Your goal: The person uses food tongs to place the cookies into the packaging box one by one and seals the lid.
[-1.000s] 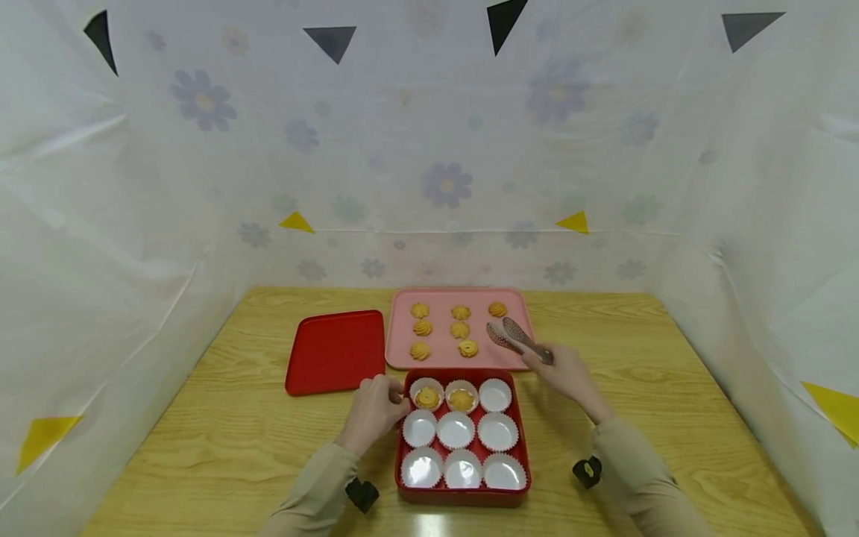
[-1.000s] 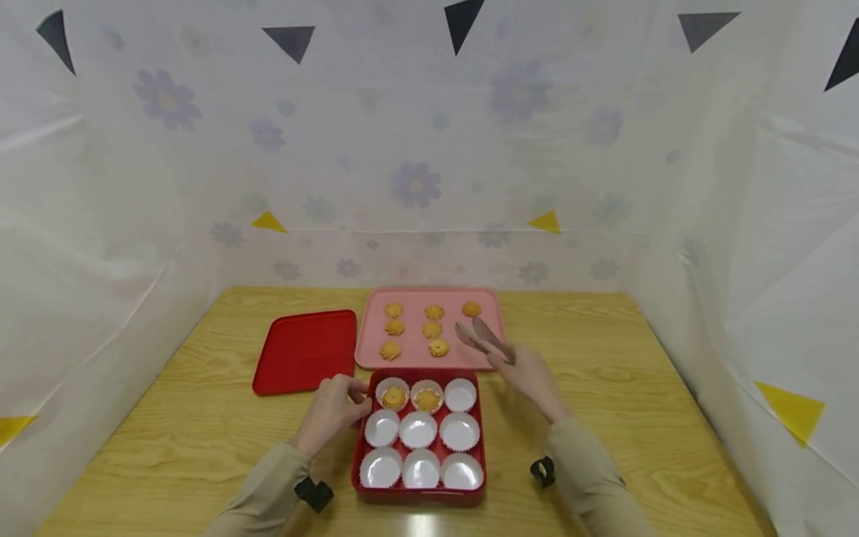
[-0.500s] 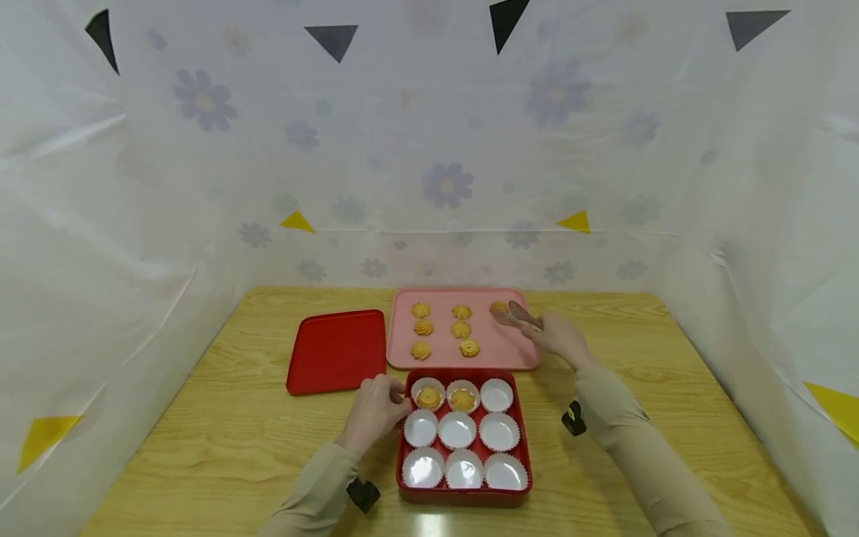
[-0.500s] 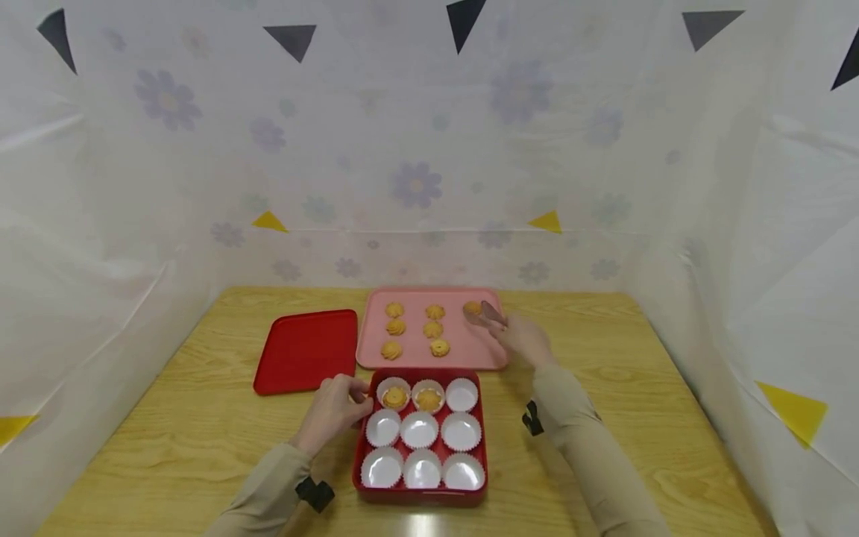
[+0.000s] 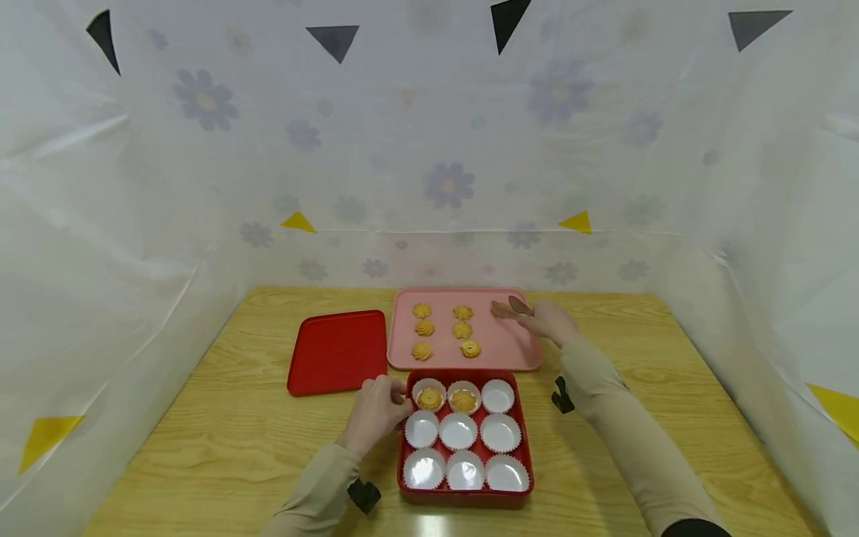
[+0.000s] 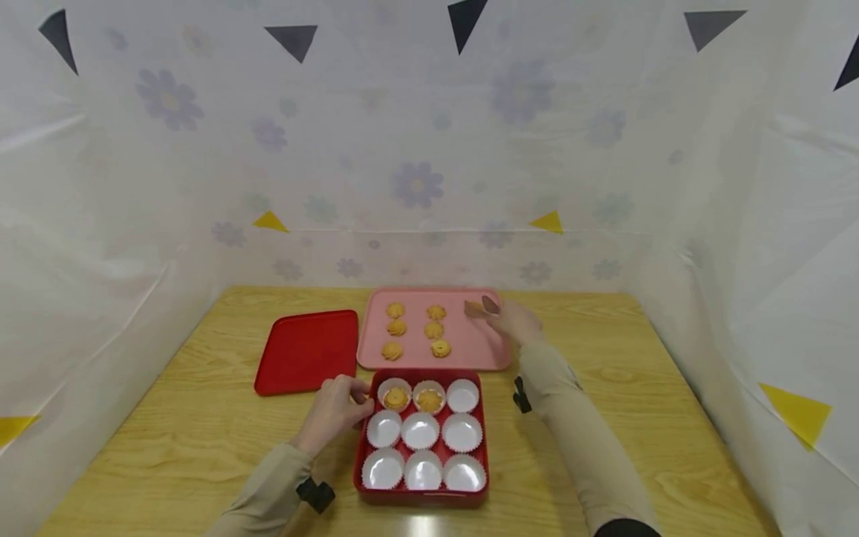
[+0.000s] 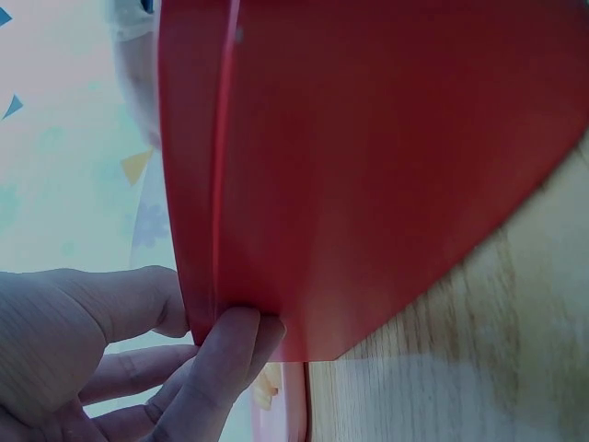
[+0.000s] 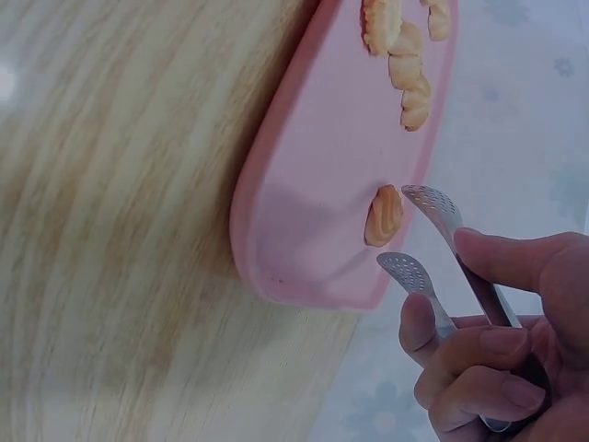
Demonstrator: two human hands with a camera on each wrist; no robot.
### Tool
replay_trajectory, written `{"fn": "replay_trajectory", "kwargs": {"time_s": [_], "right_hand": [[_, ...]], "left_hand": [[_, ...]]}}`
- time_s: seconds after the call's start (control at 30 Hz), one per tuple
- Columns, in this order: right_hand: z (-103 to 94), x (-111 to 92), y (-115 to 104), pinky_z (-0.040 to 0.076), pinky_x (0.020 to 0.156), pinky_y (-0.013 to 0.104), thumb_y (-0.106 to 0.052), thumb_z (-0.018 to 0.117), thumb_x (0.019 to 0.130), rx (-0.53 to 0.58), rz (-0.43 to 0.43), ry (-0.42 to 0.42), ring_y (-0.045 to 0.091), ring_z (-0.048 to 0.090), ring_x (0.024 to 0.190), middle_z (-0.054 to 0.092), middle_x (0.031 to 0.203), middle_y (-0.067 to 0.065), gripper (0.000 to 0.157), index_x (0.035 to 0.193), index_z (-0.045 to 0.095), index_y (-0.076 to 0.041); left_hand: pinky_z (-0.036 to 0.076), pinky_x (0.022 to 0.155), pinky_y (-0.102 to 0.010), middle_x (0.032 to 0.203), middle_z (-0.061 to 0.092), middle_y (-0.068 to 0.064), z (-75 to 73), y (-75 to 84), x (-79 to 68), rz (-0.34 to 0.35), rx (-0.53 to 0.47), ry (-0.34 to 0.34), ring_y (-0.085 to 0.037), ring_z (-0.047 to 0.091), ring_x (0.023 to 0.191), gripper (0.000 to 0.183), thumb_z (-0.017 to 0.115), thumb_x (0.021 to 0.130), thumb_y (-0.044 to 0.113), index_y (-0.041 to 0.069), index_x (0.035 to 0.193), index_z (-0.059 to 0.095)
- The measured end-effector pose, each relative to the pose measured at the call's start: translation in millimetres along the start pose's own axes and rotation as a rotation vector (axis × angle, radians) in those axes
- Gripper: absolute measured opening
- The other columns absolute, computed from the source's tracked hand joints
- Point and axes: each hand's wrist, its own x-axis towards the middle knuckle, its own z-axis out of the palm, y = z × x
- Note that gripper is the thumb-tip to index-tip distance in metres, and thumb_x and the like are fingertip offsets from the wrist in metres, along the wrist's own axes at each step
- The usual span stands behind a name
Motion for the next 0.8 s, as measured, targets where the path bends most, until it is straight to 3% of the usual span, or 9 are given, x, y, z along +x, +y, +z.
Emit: {"fn": "replay_trajectory", "kwargs": {"time_s": [0.13, 0.33, 0.53, 0.8], "right_hand": [[-0.4, 6.9, -2.8, 0.038, 0.058, 0.031, -0.030, 0.054, 0.100, -0.001, 0.005, -0.025, 0.015, 0.042, 0.058, 0.041, 0.061, -0.001, 0.031, 0.077, 0.053, -0.009], [-2.0, 11.6, -6.9, 0.046, 0.069, 0.041, -0.031, 0.055, 0.098, -0.053, 0.041, -0.011, 0.024, 0.057, 0.076, 0.059, 0.082, 0.008, 0.026, 0.092, 0.058, -0.006], [-2.0, 13.5, -10.6, 0.044, 0.067, 0.038, -0.030, 0.055, 0.098, -0.064, 0.063, -0.027, 0.022, 0.053, 0.072, 0.054, 0.076, 0.005, 0.024, 0.088, 0.054, -0.009], [0.2, 13.2, -16.9, 0.044, 0.067, 0.040, -0.032, 0.055, 0.098, -0.114, 0.102, -0.022, 0.024, 0.054, 0.075, 0.058, 0.084, 0.011, 0.028, 0.096, 0.058, -0.005]], "left_hand": [[0.055, 0.059, -0.025, 0.083, 0.075, -0.014, 0.4, 0.1, 0.4, 0.002, 0.001, 0.005, -0.016, 0.066, 0.070, 0.018, 0.072, 0.083, 0.005, -0.004, 0.098, 0.076], [0.054, 0.058, -0.025, 0.083, 0.075, -0.015, 1.4, 0.4, 0.1, 0.005, 0.005, 0.008, -0.016, 0.067, 0.069, 0.019, 0.072, 0.082, 0.004, -0.005, 0.098, 0.076], [0.053, 0.059, -0.025, 0.081, 0.076, -0.013, 2.0, -0.3, -0.1, 0.019, 0.014, 0.027, -0.016, 0.068, 0.070, 0.018, 0.071, 0.080, 0.003, -0.004, 0.095, 0.076], [0.053, 0.061, -0.026, 0.080, 0.076, -0.012, 2.3, -2.2, 0.8, 0.030, 0.025, 0.047, -0.016, 0.068, 0.071, 0.017, 0.072, 0.078, 0.003, -0.002, 0.093, 0.077]]}}
